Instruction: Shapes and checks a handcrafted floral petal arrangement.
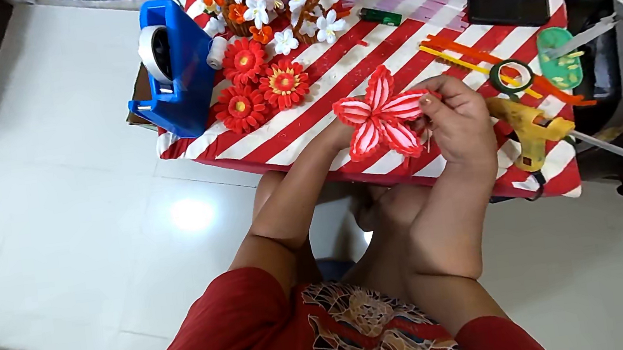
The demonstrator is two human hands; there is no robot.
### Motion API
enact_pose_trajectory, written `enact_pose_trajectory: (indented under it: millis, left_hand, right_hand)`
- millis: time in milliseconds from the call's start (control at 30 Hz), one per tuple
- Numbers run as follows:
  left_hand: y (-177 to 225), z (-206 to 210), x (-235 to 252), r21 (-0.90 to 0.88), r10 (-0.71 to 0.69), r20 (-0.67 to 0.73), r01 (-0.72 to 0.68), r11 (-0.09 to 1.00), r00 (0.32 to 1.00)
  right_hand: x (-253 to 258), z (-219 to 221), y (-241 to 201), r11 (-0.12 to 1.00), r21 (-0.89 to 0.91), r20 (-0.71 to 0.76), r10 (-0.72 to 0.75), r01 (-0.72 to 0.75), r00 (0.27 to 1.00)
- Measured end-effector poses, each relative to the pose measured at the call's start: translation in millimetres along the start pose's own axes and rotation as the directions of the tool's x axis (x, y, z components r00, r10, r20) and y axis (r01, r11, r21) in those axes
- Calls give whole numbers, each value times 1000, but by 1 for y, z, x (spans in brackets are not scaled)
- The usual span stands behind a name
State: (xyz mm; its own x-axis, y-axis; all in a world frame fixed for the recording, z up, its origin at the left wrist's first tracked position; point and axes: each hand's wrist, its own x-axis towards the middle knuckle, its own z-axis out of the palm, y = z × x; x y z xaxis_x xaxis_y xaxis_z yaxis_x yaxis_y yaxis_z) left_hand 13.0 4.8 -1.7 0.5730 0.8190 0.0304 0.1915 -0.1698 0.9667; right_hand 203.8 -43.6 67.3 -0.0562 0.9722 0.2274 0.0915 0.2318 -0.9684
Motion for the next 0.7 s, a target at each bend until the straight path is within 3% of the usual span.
enact_pose_trajectory:
  millis: [100, 167, 300, 367, 433, 500, 567, 700]
  left_hand:
    - [0, 0, 6, 155, -38, 61, 28, 988, 997]
    - [0, 1, 5, 163, 13, 51, -21, 986, 999]
    - [4, 3, -6, -92, 78, -112, -89, 992, 991]
    - [20, 1, -12, -59, 64, -206, -78, 995, 976]
    - [20, 2, -7, -135, 41, -323, -88, 987, 945]
    - [10, 5, 9, -344, 34, -407, -188, 920, 913]
    - [8, 7, 17, -510, 28, -387, -240, 826, 921]
    - [10, 5, 19, -673, 71, -272, -242, 699, 960]
  right_hand:
    - [4, -2, 8, 996, -32, -73, -83, 81, 994]
    - [5, -1, 9, 990, -63, -85, -127, 122, 988]
    - [6, 3, 8, 992, -73, -103, -108, 101, 989]
    - [7, 3, 8, 998, -28, -101, -65, 62, 993]
    - [10, 4, 12, 989, 97, -221, -87, 111, 971]
    - [13, 7, 16, 953, 233, -407, -84, 192, 910]
    - [16, 7, 19, 908, 335, -496, -58, 253, 867]
    - [17, 7, 20, 877, 427, -468, 3, 223, 884]
